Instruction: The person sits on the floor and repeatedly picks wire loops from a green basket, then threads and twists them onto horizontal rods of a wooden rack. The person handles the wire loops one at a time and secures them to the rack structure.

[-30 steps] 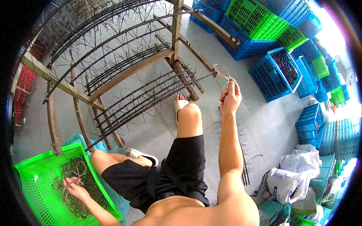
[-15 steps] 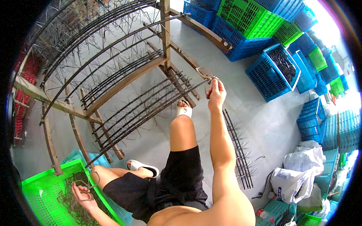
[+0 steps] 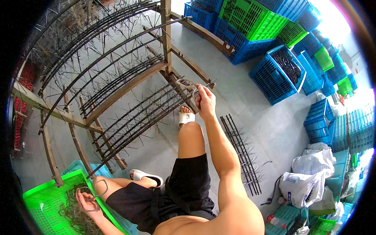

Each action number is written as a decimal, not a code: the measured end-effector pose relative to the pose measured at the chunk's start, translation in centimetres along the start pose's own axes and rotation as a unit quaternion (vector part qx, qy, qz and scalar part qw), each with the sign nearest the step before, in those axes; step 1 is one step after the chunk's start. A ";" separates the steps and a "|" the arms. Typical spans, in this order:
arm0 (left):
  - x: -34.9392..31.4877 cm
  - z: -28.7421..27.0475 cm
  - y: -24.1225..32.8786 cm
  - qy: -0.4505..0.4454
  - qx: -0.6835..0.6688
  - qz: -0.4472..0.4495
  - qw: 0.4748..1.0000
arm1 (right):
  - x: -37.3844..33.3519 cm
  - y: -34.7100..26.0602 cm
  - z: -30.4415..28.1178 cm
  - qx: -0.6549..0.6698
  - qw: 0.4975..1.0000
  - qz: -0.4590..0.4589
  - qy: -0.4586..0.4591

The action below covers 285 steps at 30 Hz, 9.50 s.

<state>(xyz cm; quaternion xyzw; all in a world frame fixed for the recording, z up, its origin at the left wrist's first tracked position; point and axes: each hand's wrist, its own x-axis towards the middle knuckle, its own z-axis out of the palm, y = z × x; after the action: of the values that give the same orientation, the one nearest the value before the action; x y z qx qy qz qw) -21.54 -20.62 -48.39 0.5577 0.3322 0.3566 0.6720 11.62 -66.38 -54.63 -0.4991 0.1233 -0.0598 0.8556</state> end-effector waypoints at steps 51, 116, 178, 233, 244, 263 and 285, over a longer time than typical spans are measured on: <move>-5.7 6.5 0.8 -0.287 -0.105 -0.166 0.938 | -2.6 1.2 3.4 -0.223 0.970 -0.098 -0.015; -8.8 8.6 -5.4 -0.668 0.550 -0.009 0.501 | -7.1 2.9 8.0 0.047 0.998 0.028 0.044; 6.9 -18.3 -10.7 0.110 0.833 -0.159 0.518 | -13.7 7.5 14.4 -0.113 0.993 -0.012 -0.015; -4.5 -14.0 2.8 -0.019 -0.274 -0.083 0.958 | -37.0 14.9 27.5 -0.135 0.671 -0.083 -0.724; -4.3 -7.9 2.6 -0.152 0.093 -0.006 0.984 | -21.4 10.4 18.7 -0.176 0.984 -0.042 0.010; -4.8 -1.6 0.5 -0.209 -0.061 -0.112 0.970 | -20.5 10.5 19.5 -0.085 0.995 0.027 0.034; -4.8 -3.5 -0.4 -0.241 -0.108 -0.109 0.958 | -21.9 10.5 20.4 -0.241 0.966 0.009 -0.096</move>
<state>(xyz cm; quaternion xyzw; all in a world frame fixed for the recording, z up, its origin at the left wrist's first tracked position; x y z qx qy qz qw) -26.98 -22.99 -49.05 0.5111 0.1789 0.1699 0.8234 -4.19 -39.08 -50.82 -0.6927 0.0554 0.0275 0.7186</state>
